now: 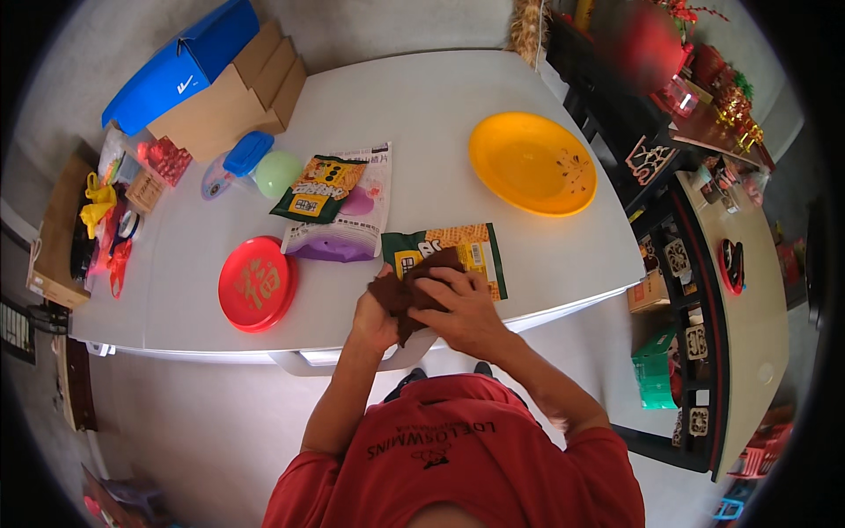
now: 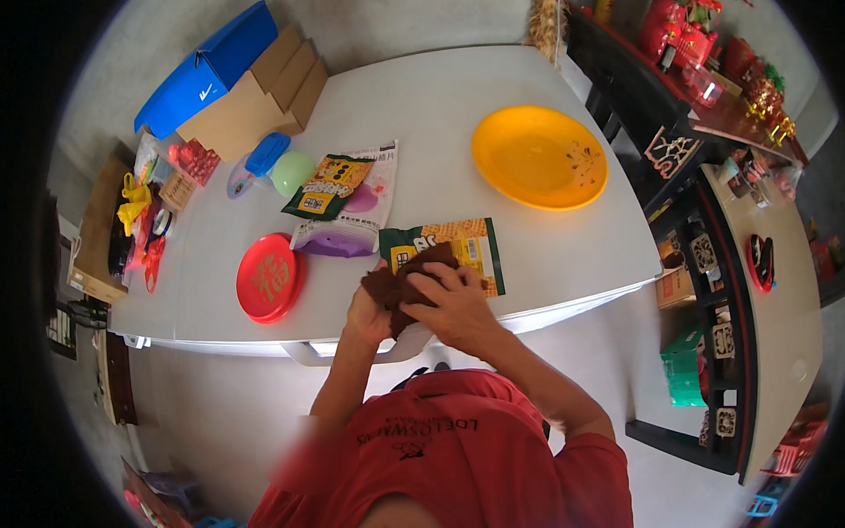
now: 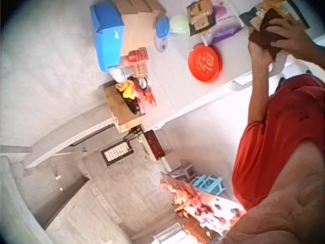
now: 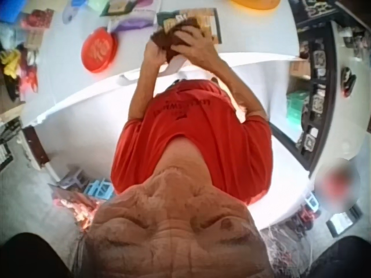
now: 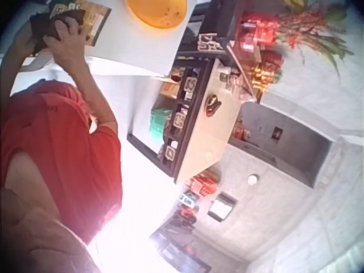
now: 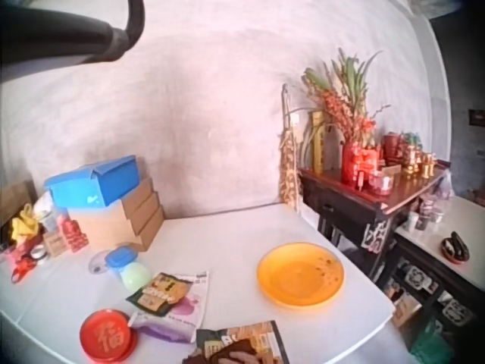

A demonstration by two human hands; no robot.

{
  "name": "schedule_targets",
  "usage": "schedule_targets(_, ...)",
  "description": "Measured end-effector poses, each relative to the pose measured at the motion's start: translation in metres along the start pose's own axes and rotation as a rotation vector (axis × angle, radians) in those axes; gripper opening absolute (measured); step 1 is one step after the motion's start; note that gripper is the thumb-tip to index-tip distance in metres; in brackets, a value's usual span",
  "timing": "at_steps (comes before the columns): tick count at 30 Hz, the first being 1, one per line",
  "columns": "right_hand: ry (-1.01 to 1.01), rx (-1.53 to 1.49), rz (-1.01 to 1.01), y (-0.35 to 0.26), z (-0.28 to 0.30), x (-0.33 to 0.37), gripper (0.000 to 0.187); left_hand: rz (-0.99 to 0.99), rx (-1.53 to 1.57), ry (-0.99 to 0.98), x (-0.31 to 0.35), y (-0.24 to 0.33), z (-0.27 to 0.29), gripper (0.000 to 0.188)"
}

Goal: The person wipes the top of a white chest freezer with a dark cloth, moving aside a red plate and snack packets. They then wipe a yellow bowl and place it on the freezer. The person proceeds to wipe several snack packets and a purple box individually before wiping two red plates and placing them on the freezer.

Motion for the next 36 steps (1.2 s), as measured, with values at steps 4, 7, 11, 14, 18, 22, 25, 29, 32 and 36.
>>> schedule_targets(4,-0.063,0.072,-0.095,0.027,0.03,0.02,0.032,-0.11,-0.092,0.152,0.008,-0.001,-0.014,0.049)
schedule_targets(7,-0.093,0.116,-0.206,0.052,0.049,0.036,0.029,-0.142,-0.201,0.116,0.01,0.0,-0.015,0.05)
schedule_targets(11,-0.116,0.259,-0.509,0.088,0.081,0.04,0.039,-0.156,-0.222,0.138,0.013,0.0,-0.019,0.051)
schedule_targets(14,0.137,0.132,-0.442,0.082,0.078,0.014,0.042,-0.241,-0.317,0.175,0.015,0.001,-0.027,0.043)
schedule_targets(18,0.024,0.095,-0.267,0.066,0.03,0.008,0.038,-0.33,-0.388,0.212,0.019,0.001,-0.031,0.039)
schedule_targets(22,-0.052,0.174,-0.24,0.09,0.05,0.032,0.033,-0.373,-0.358,0.25,0.022,-0.001,-0.03,0.041)
schedule_targets(25,-0.052,0.292,-0.296,0.122,0.097,0.054,0.034,-0.458,-0.335,0.266,0.03,0.004,-0.042,0.04)
schedule_targets(29,0.126,0.292,-0.433,0.164,0.152,0.084,0.04,-0.464,-0.304,0.137,0.032,0.012,-0.092,0.039)
schedule_targets(32,0.133,0.34,-0.517,0.179,0.166,0.091,0.045,-0.5,-0.351,0.105,0.003,0.005,-0.142,0.044)
schedule_targets(36,0.149,0.4,-0.441,0.178,0.162,0.089,0.046,-0.493,-0.37,0.164,-0.069,-0.007,-0.19,0.038)
Point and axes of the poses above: each hand's wrist, its own x-axis away from the middle knuckle, its own z-axis out of the back of the hand, y = z × x, the point moved 6 cm from there along -x, towards the middle knuckle, and after that the axes turned 15 degrees about y, right-handed, at the moved point
